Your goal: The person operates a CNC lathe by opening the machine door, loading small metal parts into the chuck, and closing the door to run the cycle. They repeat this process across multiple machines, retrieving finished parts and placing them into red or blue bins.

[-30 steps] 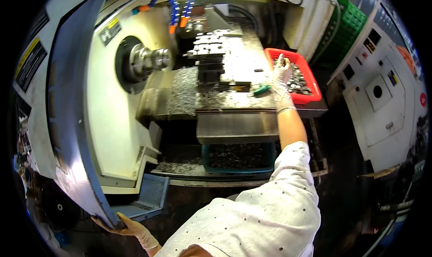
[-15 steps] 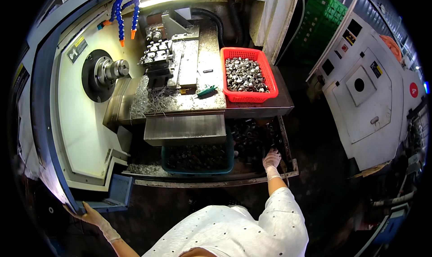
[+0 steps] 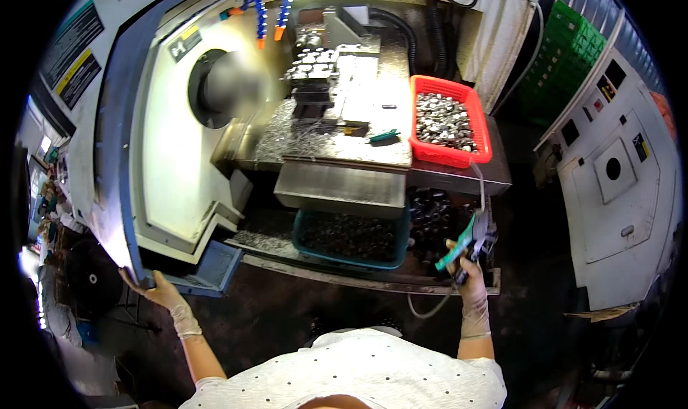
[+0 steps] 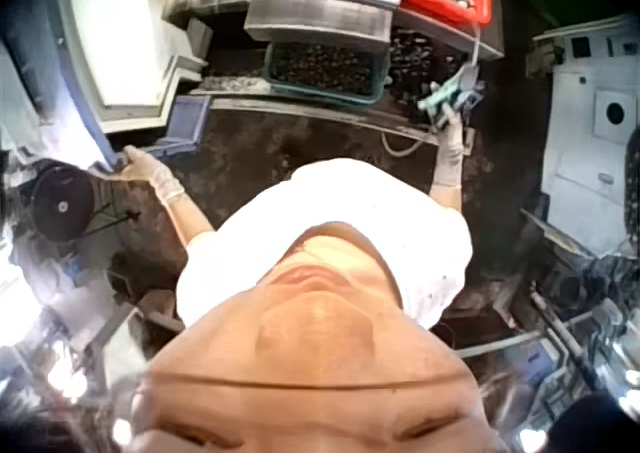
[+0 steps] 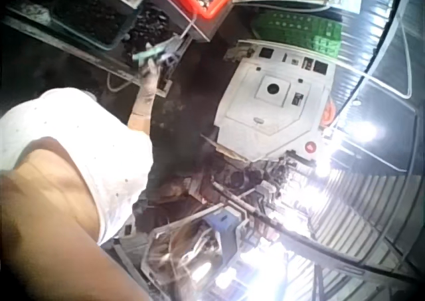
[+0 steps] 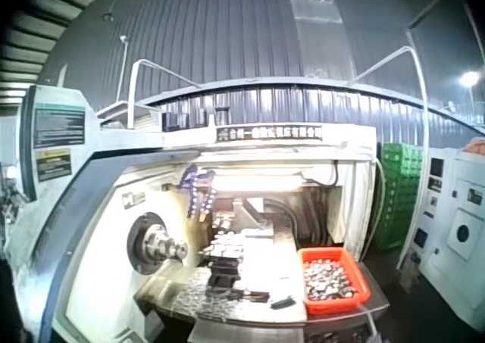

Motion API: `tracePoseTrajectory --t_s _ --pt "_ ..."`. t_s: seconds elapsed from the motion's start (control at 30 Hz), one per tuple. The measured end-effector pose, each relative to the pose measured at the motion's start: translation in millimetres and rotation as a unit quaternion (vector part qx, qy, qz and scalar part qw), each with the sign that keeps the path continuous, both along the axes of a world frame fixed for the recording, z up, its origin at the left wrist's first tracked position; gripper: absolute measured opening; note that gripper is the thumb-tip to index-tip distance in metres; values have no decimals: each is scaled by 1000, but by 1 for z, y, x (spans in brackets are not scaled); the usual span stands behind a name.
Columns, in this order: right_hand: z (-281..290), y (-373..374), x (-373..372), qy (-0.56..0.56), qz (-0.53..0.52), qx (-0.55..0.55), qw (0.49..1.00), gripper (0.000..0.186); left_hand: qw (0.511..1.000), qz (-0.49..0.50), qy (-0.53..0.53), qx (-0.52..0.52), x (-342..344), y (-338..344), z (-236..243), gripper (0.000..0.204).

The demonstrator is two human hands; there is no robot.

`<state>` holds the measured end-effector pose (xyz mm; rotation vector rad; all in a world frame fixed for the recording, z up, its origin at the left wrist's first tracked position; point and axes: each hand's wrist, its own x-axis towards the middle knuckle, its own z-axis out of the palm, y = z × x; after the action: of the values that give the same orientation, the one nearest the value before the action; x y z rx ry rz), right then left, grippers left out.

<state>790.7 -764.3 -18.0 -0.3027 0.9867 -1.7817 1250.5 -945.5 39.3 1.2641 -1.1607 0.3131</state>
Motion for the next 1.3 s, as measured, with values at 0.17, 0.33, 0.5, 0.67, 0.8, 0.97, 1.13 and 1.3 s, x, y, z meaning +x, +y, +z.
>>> tracePoseTrajectory --t_s 0.17,0.33,0.5,0.67,0.8,0.97,1.13,1.3 --pt "73 -161 107 -49 274 -160 947 41 1000 -2 2 8 12 11 3 64" --pt "43 -358 200 51 96 -9 994 21 999 -37 -4 -16 0 -3 2 63" --pt "45 -400 257 -7 -95 -25 995 20 999 -22 -14 -42 11 0 -5 61" --pt "39 -413 259 27 -101 -9 994 20 999 -14 -6 -29 11 -1 -6 62" --pt "51 -404 256 10 -38 1 999 20 1000 -6 -8 -28 10 0 -6 61" --pt "50 -408 252 10 -30 17 999 18 999 -7 -15 -29 10 1 -4 61" --pt "58 -407 250 -3 -49 8 999 17 999 -17 -10 -28 9 1 -2 62" --pt "66 -401 244 -59 -1 -17 998 14 999 -44 6 -19 8 3 -3 63"
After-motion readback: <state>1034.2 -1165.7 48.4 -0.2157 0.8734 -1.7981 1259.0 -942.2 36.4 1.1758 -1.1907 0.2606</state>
